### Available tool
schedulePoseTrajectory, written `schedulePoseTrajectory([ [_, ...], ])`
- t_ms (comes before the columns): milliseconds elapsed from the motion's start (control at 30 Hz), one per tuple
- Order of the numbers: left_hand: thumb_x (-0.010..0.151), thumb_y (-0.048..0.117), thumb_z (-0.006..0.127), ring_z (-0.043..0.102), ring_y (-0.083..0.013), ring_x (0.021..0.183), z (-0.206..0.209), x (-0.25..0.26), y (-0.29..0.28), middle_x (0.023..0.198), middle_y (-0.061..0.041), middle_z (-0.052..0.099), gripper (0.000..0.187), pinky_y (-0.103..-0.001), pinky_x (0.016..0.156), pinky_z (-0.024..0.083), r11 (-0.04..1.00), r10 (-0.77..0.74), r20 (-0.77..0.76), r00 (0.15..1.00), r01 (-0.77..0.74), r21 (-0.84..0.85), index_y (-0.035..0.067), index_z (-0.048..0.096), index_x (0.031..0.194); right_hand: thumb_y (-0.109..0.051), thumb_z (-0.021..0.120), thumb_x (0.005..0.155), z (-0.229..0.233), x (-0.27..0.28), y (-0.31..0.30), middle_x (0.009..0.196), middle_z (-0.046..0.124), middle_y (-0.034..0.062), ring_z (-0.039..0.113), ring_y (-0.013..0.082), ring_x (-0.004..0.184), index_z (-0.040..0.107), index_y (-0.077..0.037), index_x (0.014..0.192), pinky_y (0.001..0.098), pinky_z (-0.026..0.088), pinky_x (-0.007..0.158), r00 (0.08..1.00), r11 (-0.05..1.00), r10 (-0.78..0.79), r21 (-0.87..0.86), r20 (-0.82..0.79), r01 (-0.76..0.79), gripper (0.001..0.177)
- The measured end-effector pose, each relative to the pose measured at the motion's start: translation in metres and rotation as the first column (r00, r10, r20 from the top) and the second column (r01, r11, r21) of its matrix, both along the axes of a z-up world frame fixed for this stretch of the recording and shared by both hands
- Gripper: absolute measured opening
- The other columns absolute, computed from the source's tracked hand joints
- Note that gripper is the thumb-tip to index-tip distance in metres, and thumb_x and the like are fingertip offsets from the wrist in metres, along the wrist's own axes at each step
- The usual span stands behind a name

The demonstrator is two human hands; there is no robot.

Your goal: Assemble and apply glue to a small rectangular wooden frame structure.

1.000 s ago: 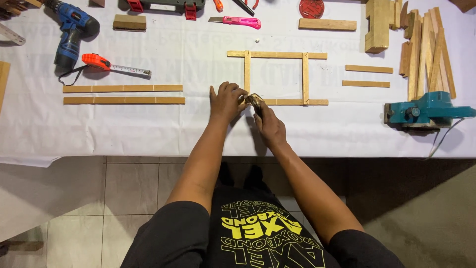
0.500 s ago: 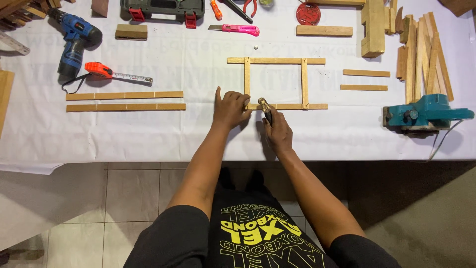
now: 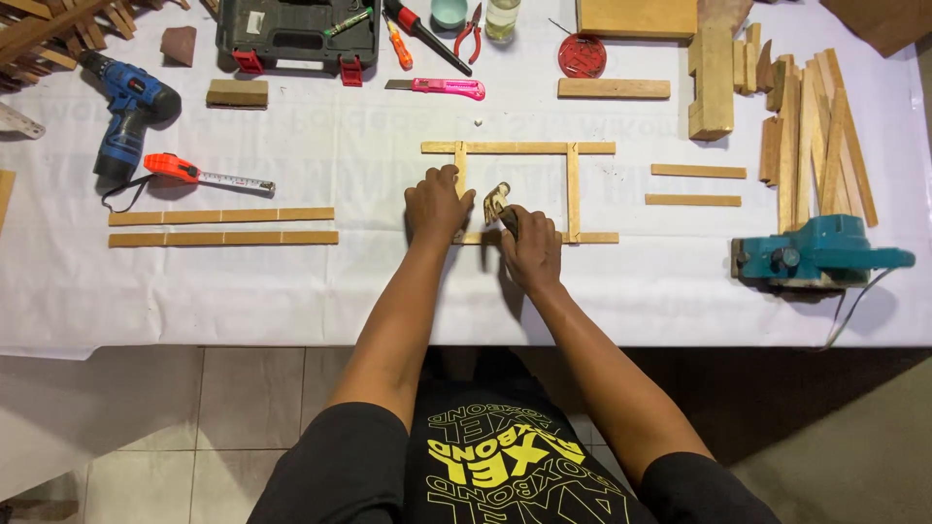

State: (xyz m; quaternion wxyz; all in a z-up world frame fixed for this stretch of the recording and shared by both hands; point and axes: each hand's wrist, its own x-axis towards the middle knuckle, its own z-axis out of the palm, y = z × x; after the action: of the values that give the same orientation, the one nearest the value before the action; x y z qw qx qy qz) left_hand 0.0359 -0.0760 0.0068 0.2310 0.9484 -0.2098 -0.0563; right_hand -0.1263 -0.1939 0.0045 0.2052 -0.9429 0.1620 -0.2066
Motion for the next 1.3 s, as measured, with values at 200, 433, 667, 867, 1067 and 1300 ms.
schedulePoseTrajectory([
  [200,0.097,0.042,0.070,0.070,-0.0246,0.090,-0.010,0.012,-0.036,0.097,-0.003,0.075,0.026,-0.046,0.083,0.048,0.963,-0.009,0.156,0.988,0.051,-0.264,0.017,0.077,0.101,-0.021,0.070,0.090,0.006,0.013,-0.041,0.113,0.055,0.0115,0.052,0.0327,0.104,0.057,-0.016,0.135,0.0487,0.038,0.086,0.994,0.995,0.090,-0.035,-0.053,-0.092,0.047],
  [433,0.095,0.048,0.069,0.077,-0.0207,0.086,0.032,0.010,-0.082,0.097,-0.006,0.079,0.040,-0.034,0.076,0.058,0.915,-0.140,-0.265,0.954,0.022,-0.403,0.013,0.078,0.112,-0.022,0.071,0.089,0.028,0.037,-0.105,0.111,0.052,0.0103,0.049,0.0302,0.104,0.058,-0.019,0.135,0.0477,0.037,0.087,0.982,0.985,0.157,-0.051,-0.107,-0.163,0.048],
  [667,0.086,0.030,0.077,0.078,-0.0234,0.086,0.032,0.027,-0.115,0.111,-0.011,0.076,0.041,-0.035,0.078,0.060,0.849,-0.115,-0.234,0.965,-0.027,-0.528,0.014,0.073,0.124,-0.021,0.070,0.087,0.030,0.073,-0.152,0.110,0.053,0.0100,0.050,0.0300,0.104,0.060,-0.020,0.134,0.0467,0.038,0.088,0.967,0.967,0.219,-0.105,-0.128,-0.233,0.048],
  [867,0.089,0.027,0.073,0.076,-0.0245,0.082,0.027,0.062,-0.133,0.113,-0.011,0.074,0.040,-0.038,0.078,0.058,0.891,-0.057,-0.244,0.968,-0.061,-0.449,0.017,0.071,0.127,-0.023,0.070,0.085,0.036,0.118,-0.170,0.107,0.059,0.0088,0.053,0.0306,0.103,0.064,-0.020,0.130,0.0479,0.039,0.087,0.962,0.961,0.237,-0.113,-0.134,-0.253,0.045],
  [1067,0.086,0.022,0.073,0.073,-0.0280,0.089,0.000,0.095,-0.147,0.115,-0.013,0.071,0.048,-0.042,0.081,0.057,0.929,-0.045,-0.205,0.978,-0.035,-0.369,0.016,0.065,0.133,-0.034,0.072,0.091,0.033,0.162,-0.180,0.105,0.065,0.0105,0.055,0.0345,0.102,0.070,-0.022,0.125,0.0487,0.043,0.086,0.963,0.975,0.209,-0.042,-0.170,-0.219,0.036],
  [1300,0.088,0.014,0.069,0.070,-0.0353,0.097,0.022,0.095,-0.164,0.105,-0.015,0.073,0.045,-0.049,0.081,0.055,0.985,0.033,-0.107,0.994,-0.050,-0.164,0.014,0.064,0.133,-0.031,0.073,0.092,0.029,0.183,-0.179,0.100,0.062,0.0111,0.056,0.0328,0.094,0.075,-0.021,0.116,0.0449,0.045,0.083,0.964,0.982,0.187,0.026,-0.191,-0.185,0.026],
])
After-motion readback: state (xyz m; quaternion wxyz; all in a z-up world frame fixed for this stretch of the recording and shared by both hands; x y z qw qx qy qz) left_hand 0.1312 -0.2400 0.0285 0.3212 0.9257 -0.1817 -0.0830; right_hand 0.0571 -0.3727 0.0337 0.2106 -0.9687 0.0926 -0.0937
